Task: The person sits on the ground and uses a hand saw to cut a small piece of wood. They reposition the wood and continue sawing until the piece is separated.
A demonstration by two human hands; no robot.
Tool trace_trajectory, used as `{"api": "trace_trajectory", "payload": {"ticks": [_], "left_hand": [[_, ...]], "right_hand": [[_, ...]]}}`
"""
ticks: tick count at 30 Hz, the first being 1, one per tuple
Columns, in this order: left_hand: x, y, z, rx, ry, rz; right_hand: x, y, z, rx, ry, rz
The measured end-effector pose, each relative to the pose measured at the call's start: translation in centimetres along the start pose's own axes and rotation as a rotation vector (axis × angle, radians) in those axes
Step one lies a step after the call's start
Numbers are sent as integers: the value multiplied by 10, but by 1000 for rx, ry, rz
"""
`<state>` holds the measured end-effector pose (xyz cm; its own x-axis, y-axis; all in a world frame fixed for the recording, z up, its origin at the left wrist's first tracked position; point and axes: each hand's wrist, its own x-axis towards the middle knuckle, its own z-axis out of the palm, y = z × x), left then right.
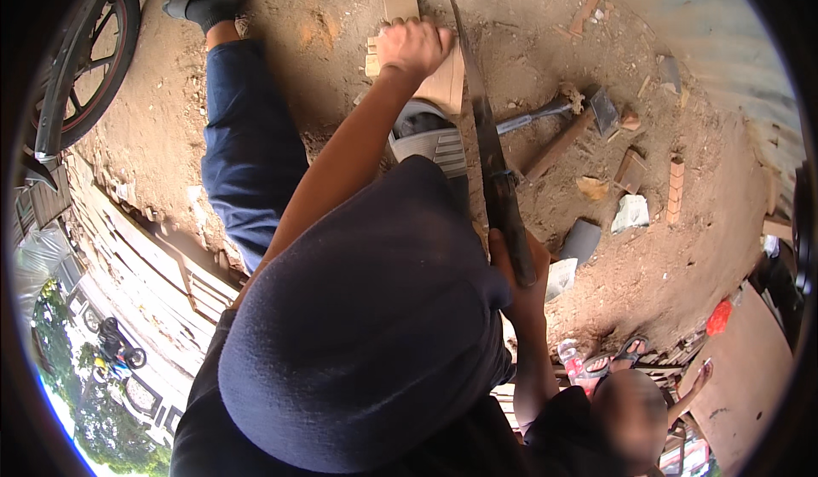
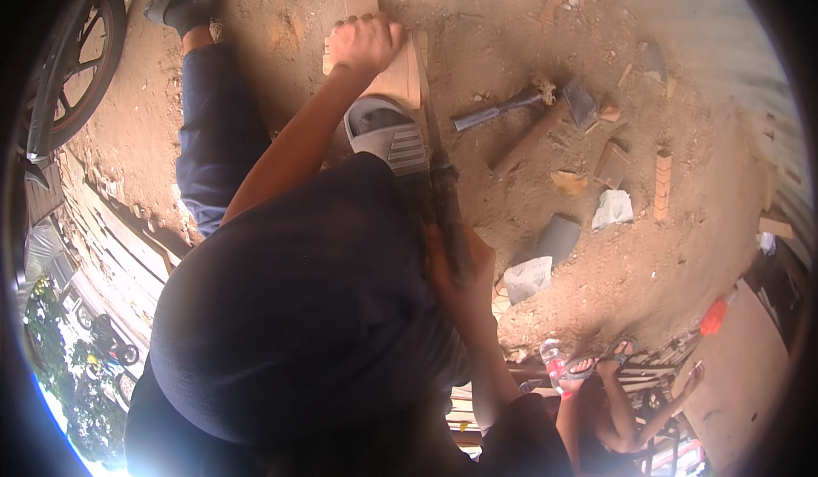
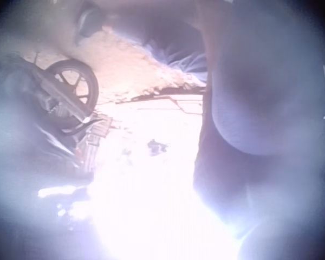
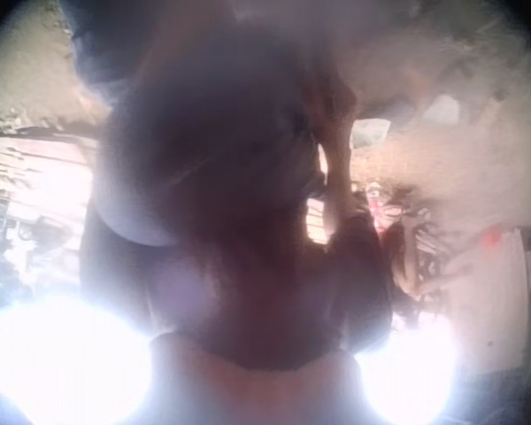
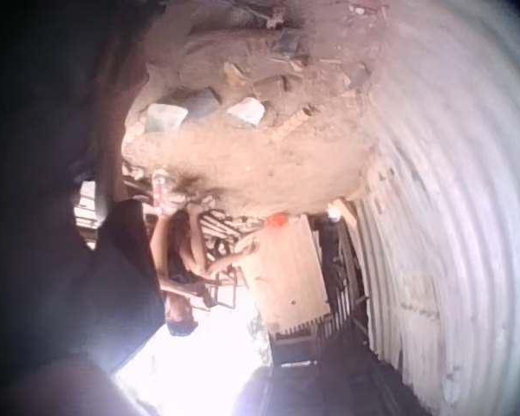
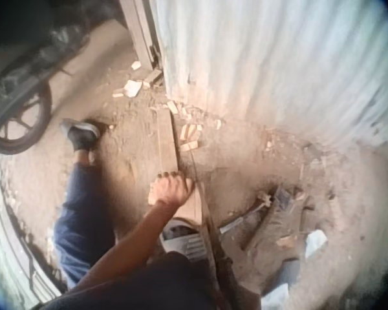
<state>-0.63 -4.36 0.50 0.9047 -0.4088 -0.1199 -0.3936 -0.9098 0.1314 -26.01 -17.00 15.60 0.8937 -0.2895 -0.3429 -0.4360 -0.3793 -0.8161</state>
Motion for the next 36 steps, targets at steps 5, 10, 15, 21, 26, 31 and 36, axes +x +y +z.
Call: {"api": "trace_trajectory", "payload": {"ticks": [5,10,15,21,26,31,36], "left_hand": [[7,-5,24,-11,30,-130],[7,-1,17,47,115,-113],[2,-9,31,3,259,-108],[0,-4,18,-17,165,-129],[-5,-24,-7,-160,-135,-111],[-17,-32,-31,-184,-377,-60],[-25,-21,-50,-104,-358,-69]], "right_hand": [[34,-12,11,188,-75,121],[-10,-23,-5,186,-36,207],[-17,-23,-23,121,-114,234],[-44,-11,-24,199,-46,136],[-66,-16,-38,154,-97,173],[-69,6,-38,151,-81,116],[-90,-1,-61,123,-122,79]]}}
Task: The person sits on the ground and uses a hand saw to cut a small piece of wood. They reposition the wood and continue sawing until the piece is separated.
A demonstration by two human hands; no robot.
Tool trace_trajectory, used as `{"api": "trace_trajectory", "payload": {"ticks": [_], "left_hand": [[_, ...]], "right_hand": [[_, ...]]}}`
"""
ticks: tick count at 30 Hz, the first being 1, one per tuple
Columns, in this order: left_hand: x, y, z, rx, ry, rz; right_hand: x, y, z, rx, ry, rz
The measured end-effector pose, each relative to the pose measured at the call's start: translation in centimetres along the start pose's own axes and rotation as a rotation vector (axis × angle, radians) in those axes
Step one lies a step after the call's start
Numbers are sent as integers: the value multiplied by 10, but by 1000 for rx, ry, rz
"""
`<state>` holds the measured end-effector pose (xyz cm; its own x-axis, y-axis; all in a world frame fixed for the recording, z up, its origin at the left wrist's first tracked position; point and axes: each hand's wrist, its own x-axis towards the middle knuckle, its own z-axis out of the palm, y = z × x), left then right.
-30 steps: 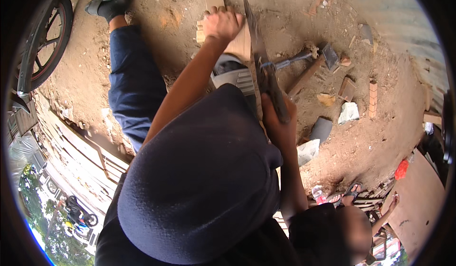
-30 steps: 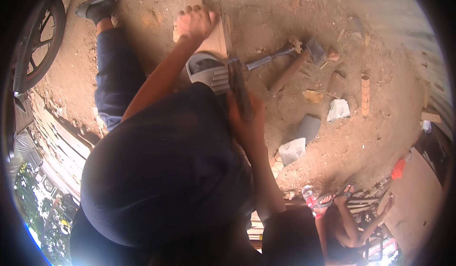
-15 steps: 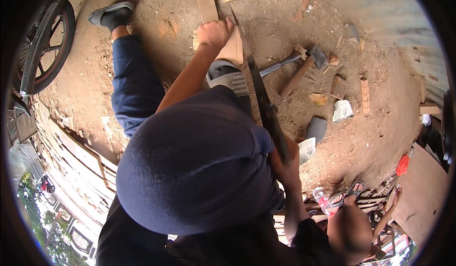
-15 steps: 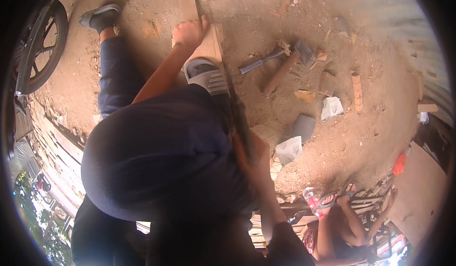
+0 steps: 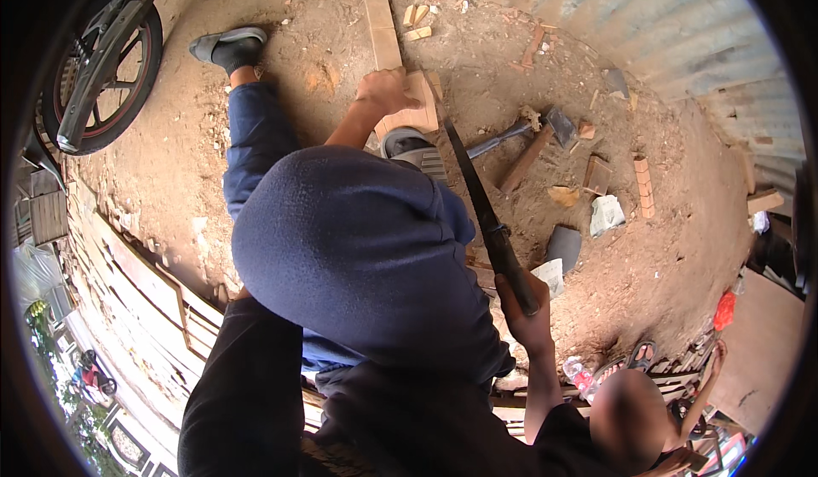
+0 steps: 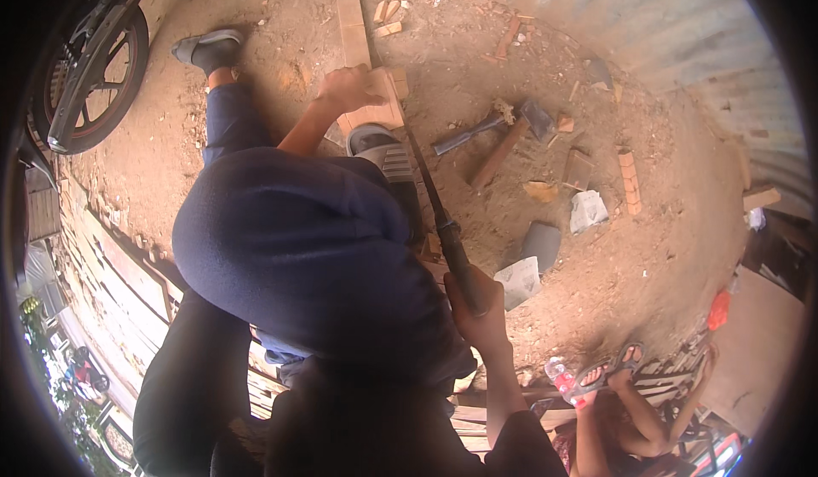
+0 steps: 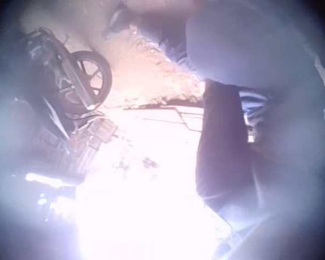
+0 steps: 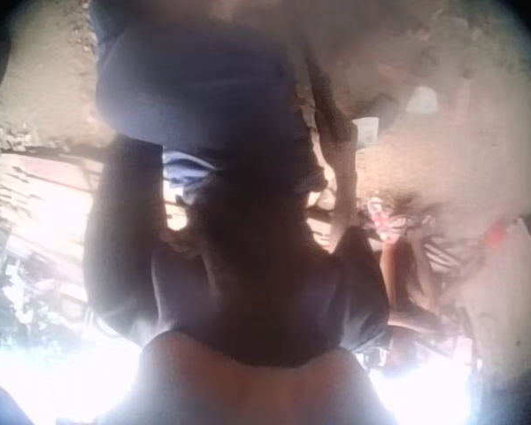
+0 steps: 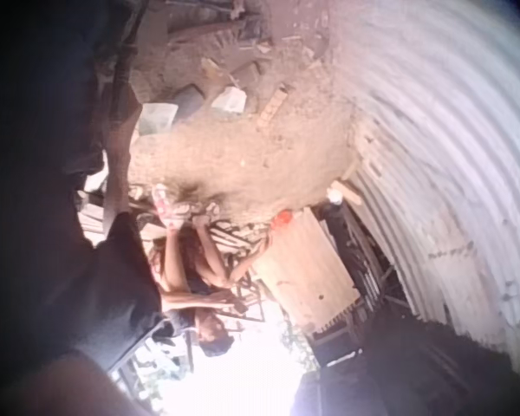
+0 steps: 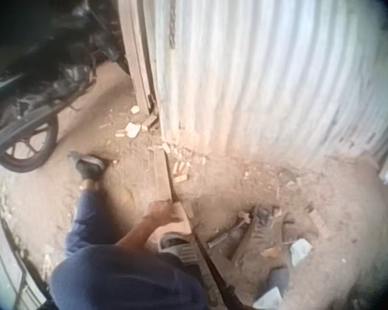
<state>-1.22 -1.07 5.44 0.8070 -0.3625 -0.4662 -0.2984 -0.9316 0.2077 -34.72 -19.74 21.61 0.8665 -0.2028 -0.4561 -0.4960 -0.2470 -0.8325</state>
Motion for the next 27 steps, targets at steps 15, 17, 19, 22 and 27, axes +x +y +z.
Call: {"api": "trace_trajectory", "payload": {"ticks": [15,17,19,22,27], "left_hand": [[17,-20,-4,-226,-148,-219],[15,-24,-5,-322,-135,-360],[15,-21,-8,-386,-160,-429],[9,-11,-17,-434,-248,-433],[1,-40,2,-373,82,57]], "right_hand": [[-15,15,-35,3,-18,77],[-13,14,-40,-51,-53,38],[-15,18,-40,-32,-27,27],[-13,17,-36,0,39,17],[-2,27,-40,-26,118,-31]]}}
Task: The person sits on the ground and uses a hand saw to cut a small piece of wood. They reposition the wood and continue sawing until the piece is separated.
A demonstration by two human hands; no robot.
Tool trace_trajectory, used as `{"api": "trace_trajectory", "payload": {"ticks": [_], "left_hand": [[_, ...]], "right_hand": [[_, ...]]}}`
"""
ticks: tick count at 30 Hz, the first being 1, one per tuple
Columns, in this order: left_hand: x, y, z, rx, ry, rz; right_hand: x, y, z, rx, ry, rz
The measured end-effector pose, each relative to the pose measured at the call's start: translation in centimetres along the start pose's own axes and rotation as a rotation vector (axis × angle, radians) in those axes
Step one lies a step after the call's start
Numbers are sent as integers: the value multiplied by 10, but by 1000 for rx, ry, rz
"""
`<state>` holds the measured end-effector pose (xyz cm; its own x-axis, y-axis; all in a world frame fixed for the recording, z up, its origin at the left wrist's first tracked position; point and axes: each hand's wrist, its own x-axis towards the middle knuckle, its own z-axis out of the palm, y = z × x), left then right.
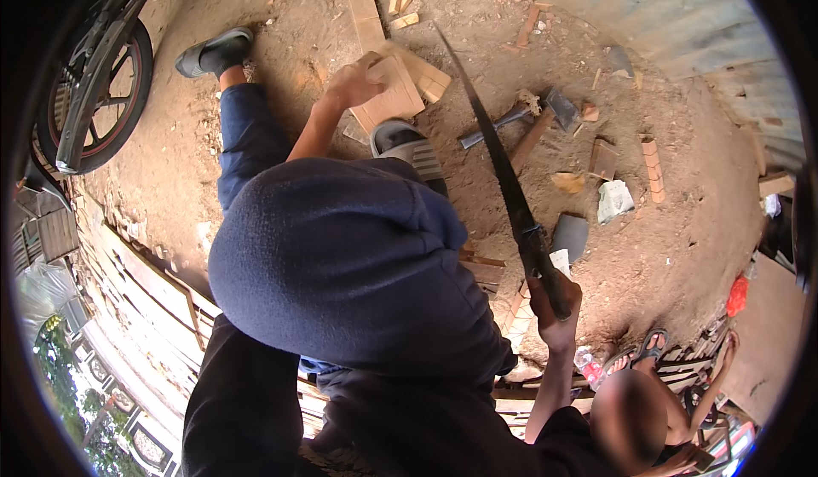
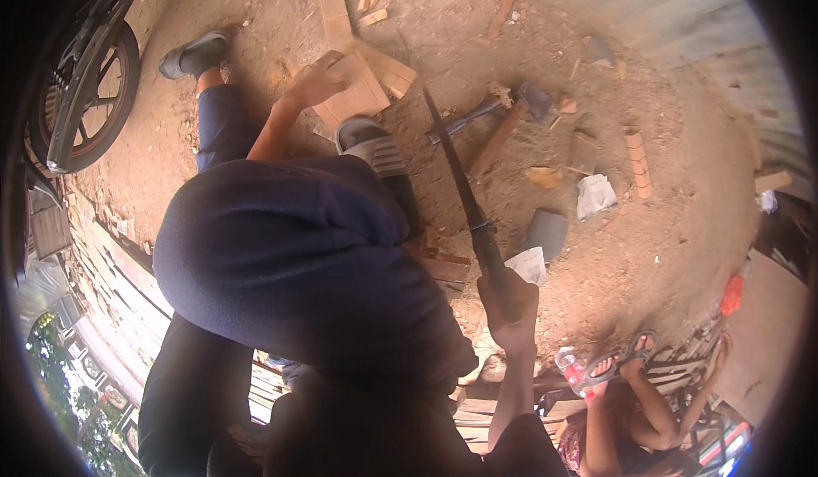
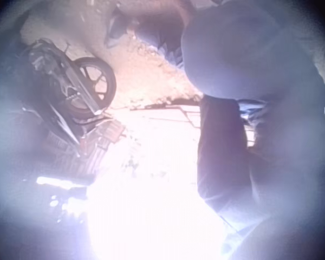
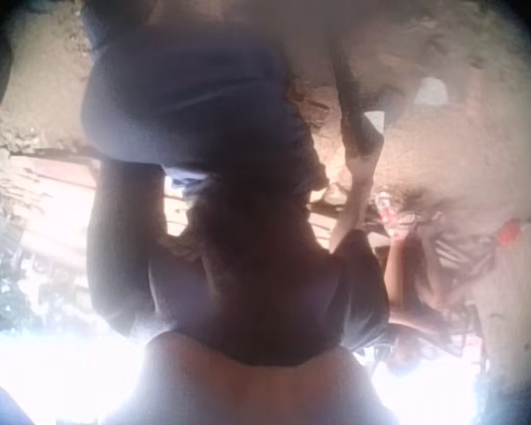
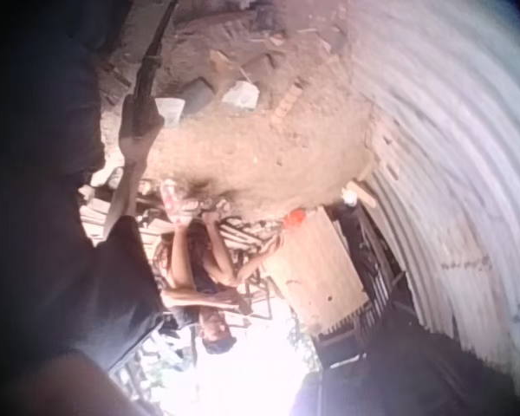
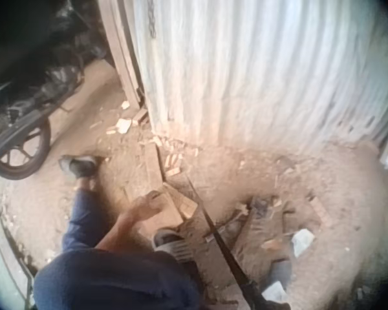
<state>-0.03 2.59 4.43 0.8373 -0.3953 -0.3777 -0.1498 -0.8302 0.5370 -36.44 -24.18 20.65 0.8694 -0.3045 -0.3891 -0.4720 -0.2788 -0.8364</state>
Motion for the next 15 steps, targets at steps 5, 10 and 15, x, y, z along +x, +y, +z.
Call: {"api": "trace_trajectory", "payload": {"ticks": [5,10,15], "left_hand": [[-1,0,7,-137,-24,215],[-18,37,-4,105,-52,96],[-14,44,2,326,-48,59]], "right_hand": [[8,6,-4,57,77,50],[10,7,3,117,73,81],[40,13,17,86,-7,-29]]}}
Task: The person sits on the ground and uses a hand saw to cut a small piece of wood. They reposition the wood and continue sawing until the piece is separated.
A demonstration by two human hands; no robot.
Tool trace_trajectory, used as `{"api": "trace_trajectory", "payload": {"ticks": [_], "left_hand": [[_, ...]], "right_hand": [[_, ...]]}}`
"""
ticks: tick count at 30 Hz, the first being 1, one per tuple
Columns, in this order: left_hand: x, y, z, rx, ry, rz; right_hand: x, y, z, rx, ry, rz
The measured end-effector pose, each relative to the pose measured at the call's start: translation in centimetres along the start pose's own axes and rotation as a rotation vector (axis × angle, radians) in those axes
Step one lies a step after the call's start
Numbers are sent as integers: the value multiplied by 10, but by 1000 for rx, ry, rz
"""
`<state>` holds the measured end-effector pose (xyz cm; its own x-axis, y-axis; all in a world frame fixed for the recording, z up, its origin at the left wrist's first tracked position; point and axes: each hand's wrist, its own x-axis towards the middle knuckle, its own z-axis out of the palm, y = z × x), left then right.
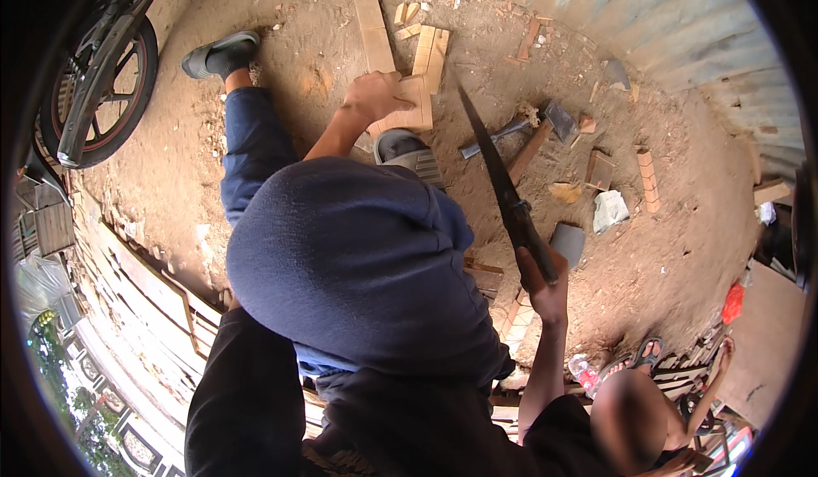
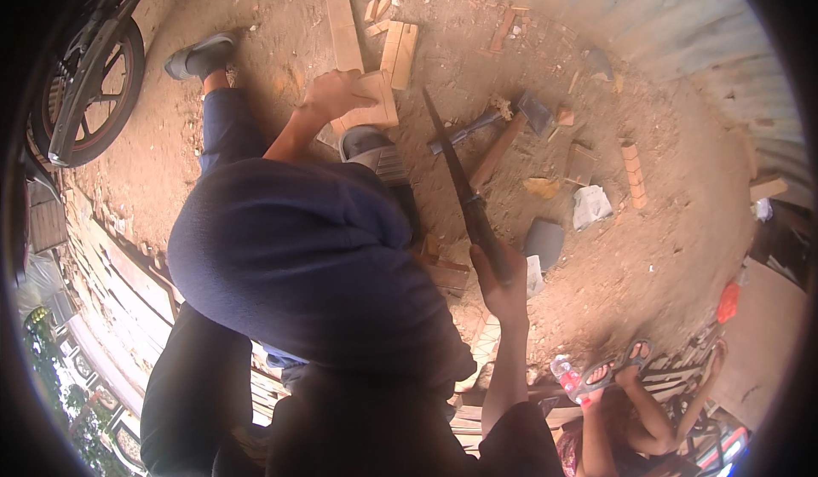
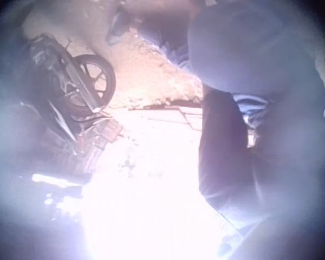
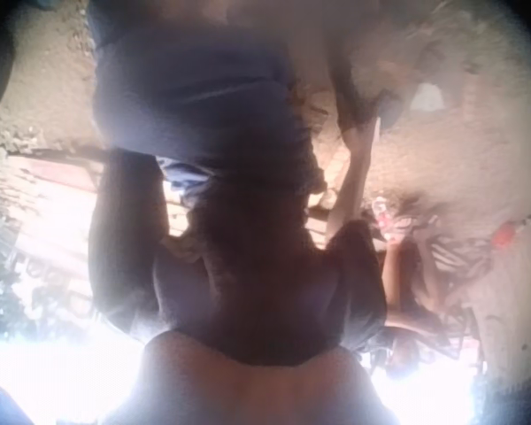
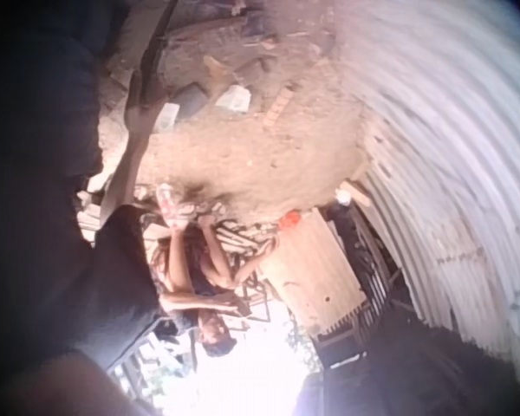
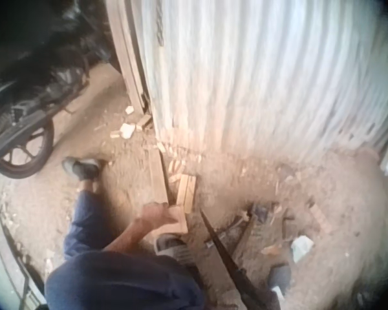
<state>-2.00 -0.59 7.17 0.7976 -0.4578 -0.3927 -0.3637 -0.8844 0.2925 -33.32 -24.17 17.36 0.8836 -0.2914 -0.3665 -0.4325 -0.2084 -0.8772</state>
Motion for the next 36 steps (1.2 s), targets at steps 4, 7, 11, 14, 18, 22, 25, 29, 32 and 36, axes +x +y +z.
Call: {"api": "trace_trajectory", "payload": {"ticks": [4,7,11,14,18,22,25,29,32,36], "left_hand": [[-2,-7,6,-20,78,74],[-12,-8,5,-41,102,68],[-13,-12,10,-70,149,107],[-10,-16,13,-39,159,98],[-5,-17,10,10,113,106],[2,-8,4,47,40,96],[0,1,-4,66,-3,72],[4,5,-6,50,-13,77],[9,1,-3,51,-12,68],[30,-5,11,120,-57,126]], "right_hand": [[47,-21,5,-42,-176,87],[64,-24,16,-14,-186,82],[62,-16,20,-26,20,-8],[48,-16,13,-48,106,32],[23,-19,1,-77,161,101],[-2,-32,10,-228,378,-85],[-8,-32,22,-214,514,-91],[-12,-48,5,26,407,86],[-12,-57,11,-40,212,26],[-17,-53,26,86,72,137]]}}
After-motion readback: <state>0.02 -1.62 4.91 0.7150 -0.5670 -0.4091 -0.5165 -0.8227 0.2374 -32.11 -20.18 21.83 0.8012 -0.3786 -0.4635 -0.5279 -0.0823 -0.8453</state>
